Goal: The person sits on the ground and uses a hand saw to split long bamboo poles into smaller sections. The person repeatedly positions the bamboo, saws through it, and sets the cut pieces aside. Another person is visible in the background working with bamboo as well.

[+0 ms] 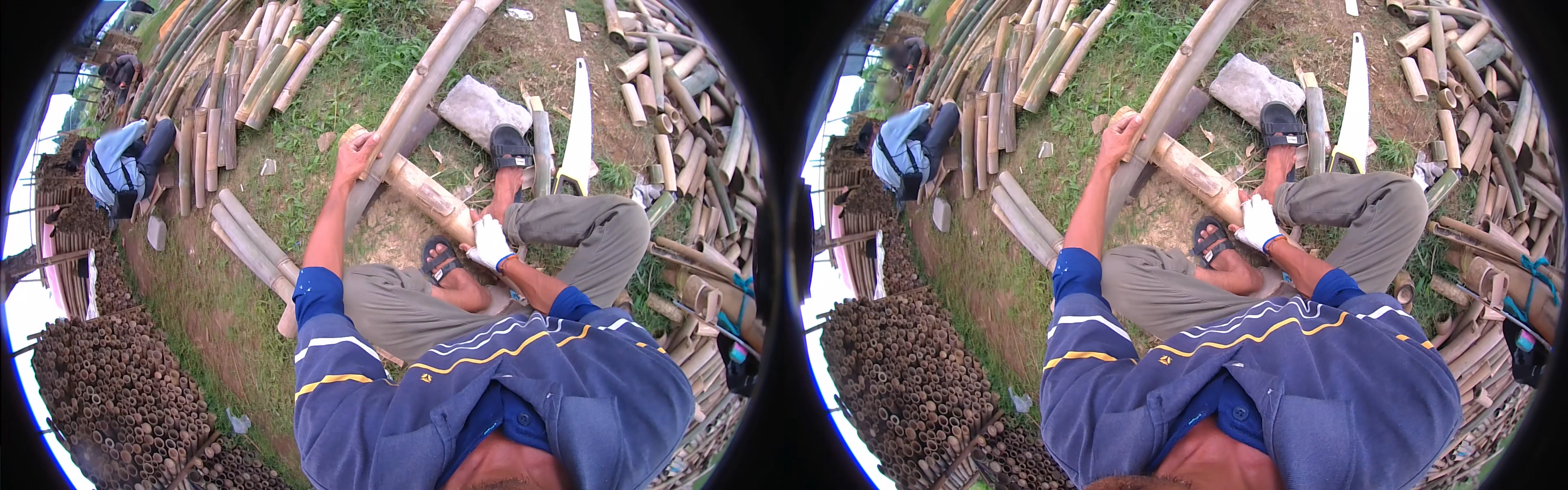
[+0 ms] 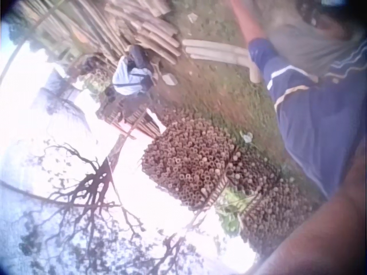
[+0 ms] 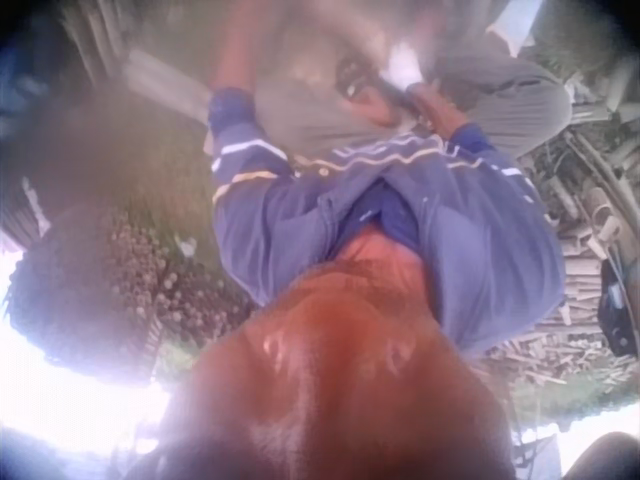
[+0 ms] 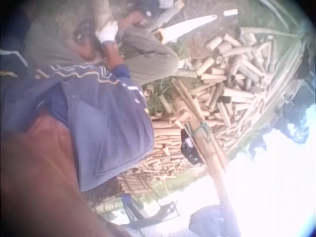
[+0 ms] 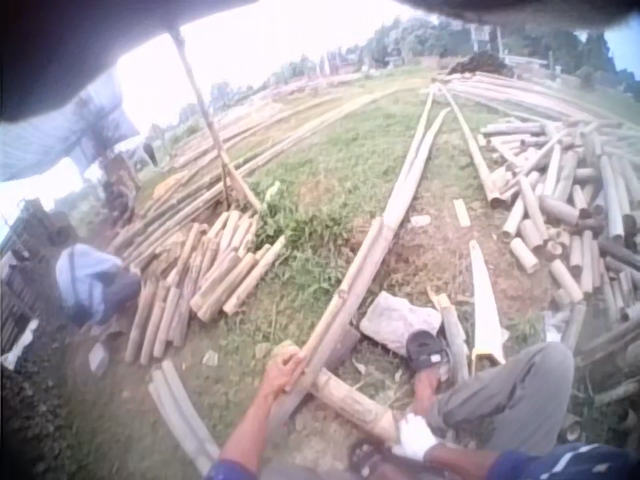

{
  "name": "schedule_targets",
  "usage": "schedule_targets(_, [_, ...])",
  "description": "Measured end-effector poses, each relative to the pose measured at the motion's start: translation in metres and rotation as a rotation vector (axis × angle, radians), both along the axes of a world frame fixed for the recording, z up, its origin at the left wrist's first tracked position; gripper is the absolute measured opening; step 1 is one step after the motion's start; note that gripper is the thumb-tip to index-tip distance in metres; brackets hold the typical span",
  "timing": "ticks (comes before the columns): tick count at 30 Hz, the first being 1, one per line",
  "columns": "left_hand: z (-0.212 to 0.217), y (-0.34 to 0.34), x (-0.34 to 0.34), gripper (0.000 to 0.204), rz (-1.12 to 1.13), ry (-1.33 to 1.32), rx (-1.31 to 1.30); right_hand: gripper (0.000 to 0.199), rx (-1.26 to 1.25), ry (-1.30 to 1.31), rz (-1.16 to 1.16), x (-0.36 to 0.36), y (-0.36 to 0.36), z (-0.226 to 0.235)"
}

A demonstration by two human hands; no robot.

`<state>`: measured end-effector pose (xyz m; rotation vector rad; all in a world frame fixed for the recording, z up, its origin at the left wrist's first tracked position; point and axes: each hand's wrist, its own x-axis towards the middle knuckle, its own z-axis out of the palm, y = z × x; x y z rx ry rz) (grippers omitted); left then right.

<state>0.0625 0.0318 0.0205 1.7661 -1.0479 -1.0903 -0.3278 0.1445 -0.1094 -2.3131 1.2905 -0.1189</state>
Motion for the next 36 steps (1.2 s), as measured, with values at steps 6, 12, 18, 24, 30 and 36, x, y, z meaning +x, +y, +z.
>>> schedule_targets(6, [-0.005,-0.009,-0.01,0.06,-0.011,0.022,-0.061,0.106,0.007,-0.037,-0.015,-0.006,-0.001,0.001])
schedule_targets(12, [-0.008,-0.011,-0.01,0.06,-0.003,0.039,-0.048,0.106,0.028,-0.014,-0.042,-0.005,0.0,0.01])
schedule_targets(18, [-0.008,-0.007,-0.008,0.058,-0.003,0.023,-0.057,0.108,0.061,-0.017,-0.032,-0.004,-0.001,0.014])
schedule_targets(24, [0.009,0.002,-0.012,0.056,0.017,0.019,-0.067,0.111,0.092,0.006,-0.012,-0.004,-0.003,0.011])
schedule_targets(30, [0.057,0.039,-0.018,0.043,0.147,0.177,-0.126,0.115,0.111,0.048,0.009,-0.005,-0.008,-0.008])
schedule_targets(36, [0.121,0.099,-0.098,0.046,0.207,0.264,-0.265,0.084,0.135,0.003,-0.052,-0.016,-0.022,-0.023])
